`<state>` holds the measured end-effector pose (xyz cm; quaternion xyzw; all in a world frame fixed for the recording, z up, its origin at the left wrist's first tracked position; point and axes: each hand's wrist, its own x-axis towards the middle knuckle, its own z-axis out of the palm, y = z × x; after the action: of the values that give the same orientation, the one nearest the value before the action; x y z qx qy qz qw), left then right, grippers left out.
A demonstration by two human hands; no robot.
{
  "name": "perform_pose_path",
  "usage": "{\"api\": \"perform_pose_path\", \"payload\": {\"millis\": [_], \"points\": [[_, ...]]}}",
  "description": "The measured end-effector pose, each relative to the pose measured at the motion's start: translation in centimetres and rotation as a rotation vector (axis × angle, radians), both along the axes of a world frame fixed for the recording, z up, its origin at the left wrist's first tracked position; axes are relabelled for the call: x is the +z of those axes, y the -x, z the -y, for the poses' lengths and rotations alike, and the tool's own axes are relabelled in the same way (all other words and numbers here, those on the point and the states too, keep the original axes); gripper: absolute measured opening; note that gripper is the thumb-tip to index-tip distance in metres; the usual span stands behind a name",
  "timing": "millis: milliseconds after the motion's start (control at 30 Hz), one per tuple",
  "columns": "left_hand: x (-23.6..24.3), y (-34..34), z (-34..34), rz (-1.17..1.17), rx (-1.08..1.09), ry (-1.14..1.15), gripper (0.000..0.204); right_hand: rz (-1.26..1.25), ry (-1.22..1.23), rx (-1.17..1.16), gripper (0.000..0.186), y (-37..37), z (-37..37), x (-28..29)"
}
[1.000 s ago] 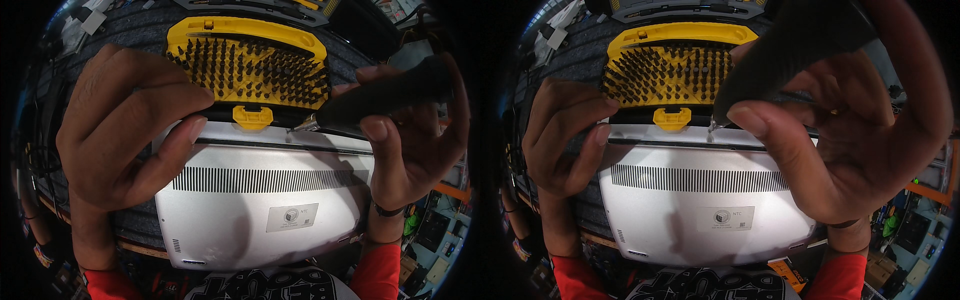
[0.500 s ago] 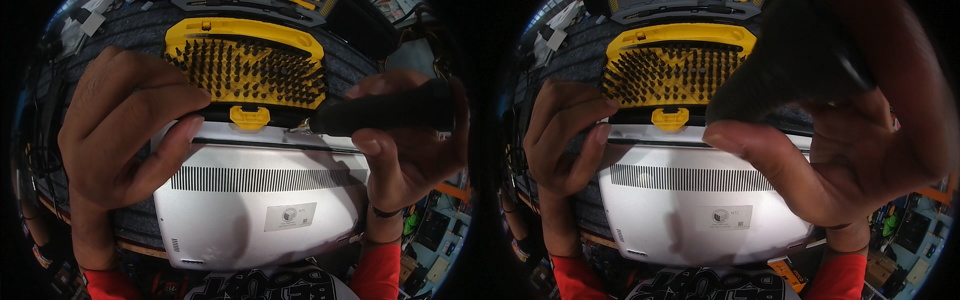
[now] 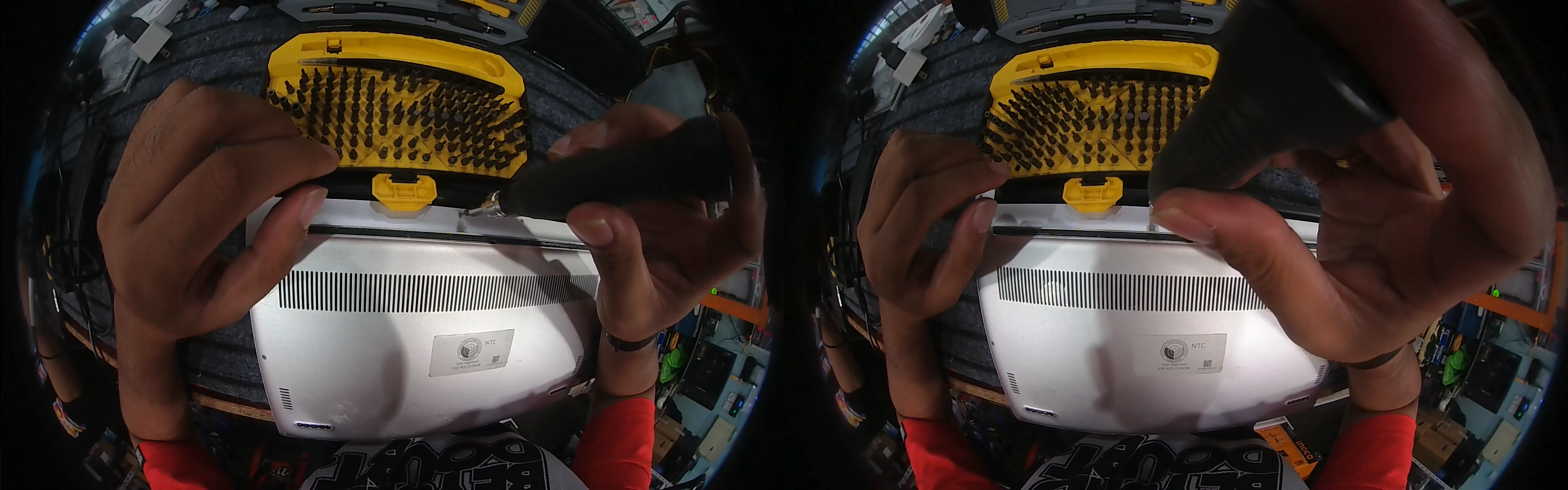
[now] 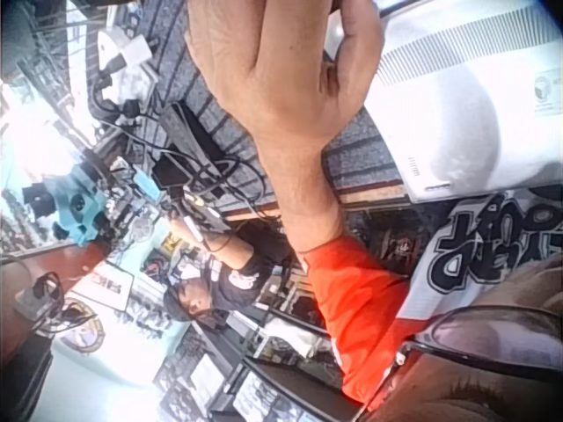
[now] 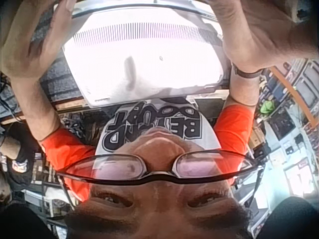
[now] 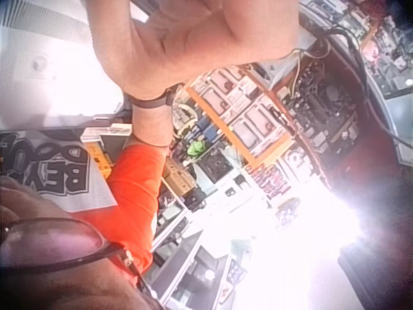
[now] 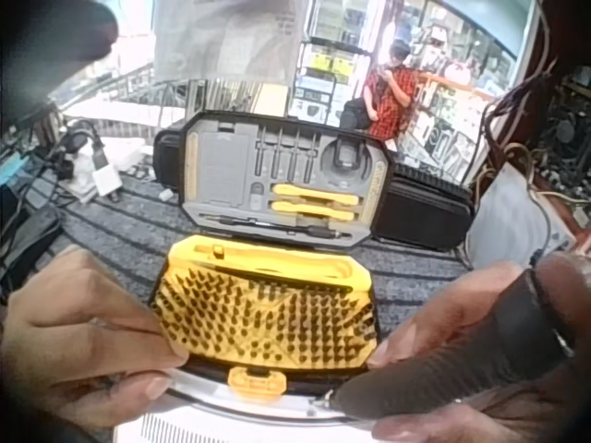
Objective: The person unscrews several screws from the base of a silver laptop using a screwdriver after selecting bits from a yellow tool kit.
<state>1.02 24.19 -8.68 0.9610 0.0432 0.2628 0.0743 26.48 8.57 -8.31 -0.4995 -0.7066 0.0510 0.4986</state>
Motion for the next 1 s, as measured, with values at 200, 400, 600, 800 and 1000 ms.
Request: {"api": "perform_pose_path", "payload": {"millis": [200,400,600,800,1000], "points": [[0.0,0.1,-0.1,-0.001,-0.008,0.002,0.018,0.001,-0.003,0.014,0.085,-0.3,0.0,-0.1],[0.0,0.1,-0.1,0.001,-0.011,0.003,0.018,0.006,0.008,0.036,0.083,-0.3,-0.1,-0.1],[0.0,0.1,-0.1,-0.002,-0.007,0.006,0.019,0.003,0.036,0.047,0.083,-0.5,0.0,0.0],[0.0,0.0,0.0,-0.001,-0.008,0.011,0.019,0.044,0.015,-0.029,0.086,-0.3,0.2,0.0],[0.1,-0.1,-0.1,0.011,-0.013,-0.004,0.019,0.106,0.004,-0.015,0.094,0.5,0.3,0.6]]}}
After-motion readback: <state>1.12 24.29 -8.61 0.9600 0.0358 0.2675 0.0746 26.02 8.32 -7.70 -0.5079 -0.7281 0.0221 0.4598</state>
